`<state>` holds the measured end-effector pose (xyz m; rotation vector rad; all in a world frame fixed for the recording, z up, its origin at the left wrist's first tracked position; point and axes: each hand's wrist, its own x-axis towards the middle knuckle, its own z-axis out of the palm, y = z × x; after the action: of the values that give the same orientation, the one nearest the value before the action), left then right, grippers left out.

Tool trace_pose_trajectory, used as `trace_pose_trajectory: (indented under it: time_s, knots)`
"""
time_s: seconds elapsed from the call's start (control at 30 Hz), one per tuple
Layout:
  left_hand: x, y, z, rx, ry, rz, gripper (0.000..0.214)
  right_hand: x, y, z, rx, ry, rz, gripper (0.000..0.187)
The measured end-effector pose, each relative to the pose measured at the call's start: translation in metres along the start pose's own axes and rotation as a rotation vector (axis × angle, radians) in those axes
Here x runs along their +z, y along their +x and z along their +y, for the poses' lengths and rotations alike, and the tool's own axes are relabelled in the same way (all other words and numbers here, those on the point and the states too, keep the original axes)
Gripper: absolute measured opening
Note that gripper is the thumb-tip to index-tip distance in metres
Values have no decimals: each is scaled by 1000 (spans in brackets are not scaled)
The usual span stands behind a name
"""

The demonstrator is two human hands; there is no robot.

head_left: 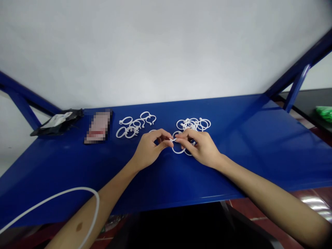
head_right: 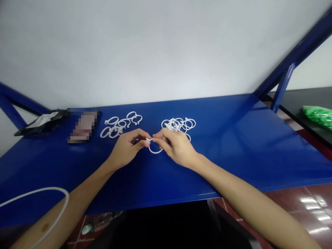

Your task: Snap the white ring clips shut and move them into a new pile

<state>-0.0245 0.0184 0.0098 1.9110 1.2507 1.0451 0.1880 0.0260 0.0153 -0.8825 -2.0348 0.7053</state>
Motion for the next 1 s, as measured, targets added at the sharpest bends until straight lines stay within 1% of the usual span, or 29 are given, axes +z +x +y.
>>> trace_pose_trajectory:
  time_s: [0.17, 0.4, 0.53, 0.67, 0.87, 1.0]
  knots:
    - [1, 0, 2, 31, 29, 63, 31, -1, 0, -1, -56, 17, -37, 17]
    - [2, -2, 0, 139, 103, 141, 24, 2, 0, -5, -25, -19, -13, 13]
    - [2, -3, -2, 183, 103, 150, 26, 3, 0, -6, -28, -33, -4, 13]
    - [3, -4, -2, 200, 102, 151, 28, 2, 1, -6, -47, -47, -17, 14]
    - [3, -4, -1, 310, 120, 179, 21, 1, 1, -6, -50, -73, -15, 14]
    - [3, -4, -1, 335, 138, 160, 17, 0, 1, -4, -108, -88, -24, 13]
